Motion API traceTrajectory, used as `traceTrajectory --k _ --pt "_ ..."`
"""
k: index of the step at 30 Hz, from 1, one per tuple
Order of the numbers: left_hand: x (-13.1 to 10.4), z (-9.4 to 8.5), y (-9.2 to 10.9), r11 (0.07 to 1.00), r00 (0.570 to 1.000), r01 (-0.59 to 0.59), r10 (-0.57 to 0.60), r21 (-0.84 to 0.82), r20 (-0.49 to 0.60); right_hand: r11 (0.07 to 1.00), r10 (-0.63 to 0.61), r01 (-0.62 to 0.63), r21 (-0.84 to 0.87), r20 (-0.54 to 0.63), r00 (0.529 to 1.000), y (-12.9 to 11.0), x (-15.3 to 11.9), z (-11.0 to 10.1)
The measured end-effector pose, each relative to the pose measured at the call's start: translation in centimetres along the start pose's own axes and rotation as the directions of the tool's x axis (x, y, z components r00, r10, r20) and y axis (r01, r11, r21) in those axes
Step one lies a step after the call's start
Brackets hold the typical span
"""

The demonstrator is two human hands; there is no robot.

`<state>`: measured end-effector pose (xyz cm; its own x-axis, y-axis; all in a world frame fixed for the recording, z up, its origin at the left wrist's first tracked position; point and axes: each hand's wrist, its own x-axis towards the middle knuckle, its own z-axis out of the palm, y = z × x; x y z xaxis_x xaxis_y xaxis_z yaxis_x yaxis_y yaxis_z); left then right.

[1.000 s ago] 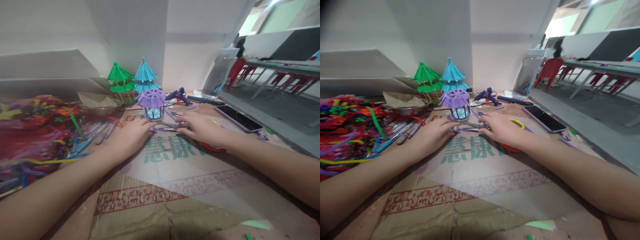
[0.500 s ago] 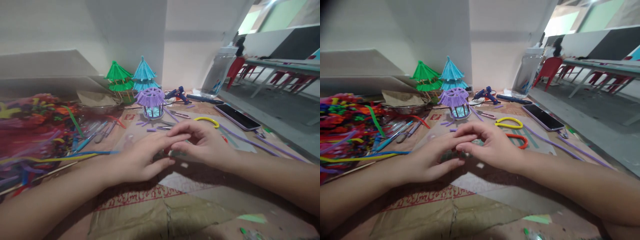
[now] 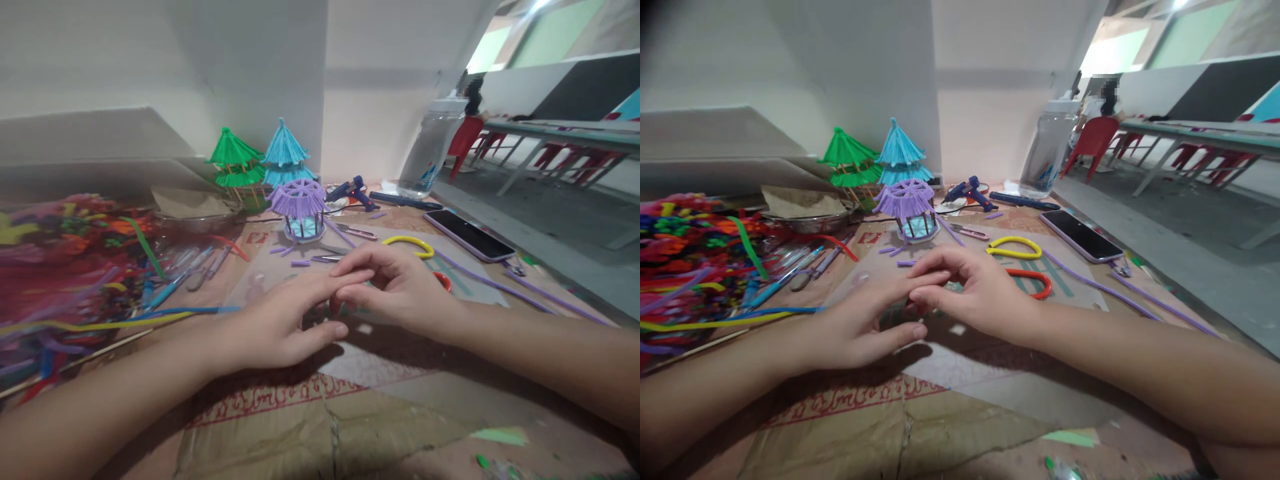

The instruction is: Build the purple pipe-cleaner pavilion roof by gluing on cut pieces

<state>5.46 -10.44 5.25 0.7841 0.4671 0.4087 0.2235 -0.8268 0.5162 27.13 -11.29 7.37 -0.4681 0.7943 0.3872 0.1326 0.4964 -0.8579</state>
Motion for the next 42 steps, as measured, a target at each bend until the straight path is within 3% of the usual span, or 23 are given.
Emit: traceTrajectory --k 9,16,20,23,26,29,33,37,42 --pt "-0.1 -0.2 -0.3 0.983 1.000 0.031 -0.031 0.180 -0.004 1.000 -0.013 0.013 -0.014 0.020 1.000 0.5 0.3 -0.1" --pt "0.0 -0.2 -0.3 0.997 0.999 0.025 -0.027 0.073 0.019 0.988 0.094 -0.100 0.121 0.056 0.994 0.8 0.2 0.0" --pt "0.2 -0.3 -0.1 0.982 0.998 0.049 -0.056 0.185 0.033 0.974 0.157 -0.161 0.161 0.042 0.987 0.8 0.4 0.2" --pt "0.5 -0.9 -0.5 0.940 0.994 0.101 -0.111 0.325 0.012 0.988 0.144 -0.144 0.061 0.018 0.989 1.2 1.3 -0.7" --pt "0.6 -1.8 -2.3 0.859 0.967 0.253 -0.219 0.445 -0.128 0.982 0.140 -0.144 -0.121 -0.043 0.989 2.1 2.7 -2.8" --pt "0.2 -2.5 -4.7 0.763 0.939 0.342 -0.296 0.548 -0.174 0.894 0.122 -0.160 -0.418 -0.117 0.986 3.0 3.8 -5.2" --pt "-0.1 -2.4 -6.8 0.741 0.962 0.270 -0.228 0.614 -0.148 0.668 0.095 -0.115 -0.735 -0.069 0.993 3.1 4.1 -6.5" --pt "0.0 -2.0 -7.1 0.719 0.974 0.223 -0.195 0.658 -0.117 0.548 0.151 -0.015 -0.837 0.081 0.985 3.2 3.6 -5.8" --pt "-0.2 -1.9 -7.2 0.690 0.965 0.261 -0.215 0.675 -0.153 0.447 0.165 0.065 -0.892 0.154 0.974 5.0 3.5 -5.3"
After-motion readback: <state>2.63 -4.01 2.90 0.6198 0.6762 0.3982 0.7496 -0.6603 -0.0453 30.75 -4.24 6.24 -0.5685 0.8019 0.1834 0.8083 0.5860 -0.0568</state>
